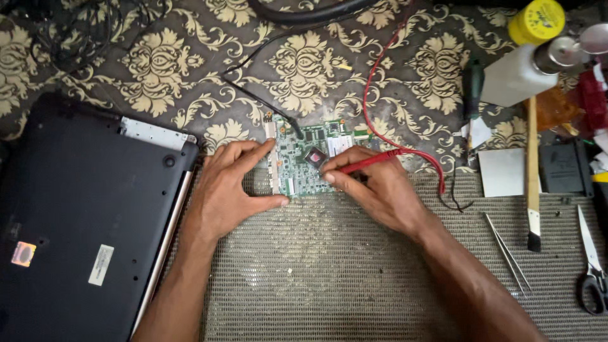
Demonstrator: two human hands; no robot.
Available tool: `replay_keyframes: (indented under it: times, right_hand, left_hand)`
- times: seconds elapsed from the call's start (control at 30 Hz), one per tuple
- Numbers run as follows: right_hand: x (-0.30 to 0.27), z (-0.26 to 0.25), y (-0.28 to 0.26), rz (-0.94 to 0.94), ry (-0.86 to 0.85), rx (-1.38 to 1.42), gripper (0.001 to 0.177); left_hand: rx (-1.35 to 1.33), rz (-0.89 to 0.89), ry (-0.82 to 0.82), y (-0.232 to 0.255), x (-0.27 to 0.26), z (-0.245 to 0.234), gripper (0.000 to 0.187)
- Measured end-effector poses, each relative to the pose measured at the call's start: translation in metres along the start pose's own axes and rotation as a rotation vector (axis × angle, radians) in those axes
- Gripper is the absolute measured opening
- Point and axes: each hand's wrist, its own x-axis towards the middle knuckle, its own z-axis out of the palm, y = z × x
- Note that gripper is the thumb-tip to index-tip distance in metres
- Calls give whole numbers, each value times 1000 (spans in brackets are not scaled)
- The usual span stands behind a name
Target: The person uses a multimeter probe to test various points on a laptop motherboard placed on a workbench. The hands move the probe across different components while the other hand stabilizes the board. The task appears to be diagnostic testing of the circuit board.
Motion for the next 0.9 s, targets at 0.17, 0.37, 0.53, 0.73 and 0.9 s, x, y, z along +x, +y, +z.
replay_keyframes:
  times: [0.17, 0.37, 0.53, 0.73, 0.9]
  right_hand:
    - [-2, 9, 9, -73, -51, -5, 8]
    - [-1, 15, 7, -99, -58, 0, 6]
    - [1, 15, 12, -103, -66, -13, 6]
    - [0, 14, 9, -92, -113, -174, 16]
    - [0, 15, 8, -68, -118, -175, 13]
  left_hand:
    - [-28, 2, -2, 3, 1, -4, 93]
    - [-30, 68, 36, -5, 0, 2, 95]
    - [-49, 64, 23, -1, 1, 1, 92]
    - [126, 20, -31, -1, 2, 4, 98]
    - [120, 37, -22, -3, 1, 4, 100]
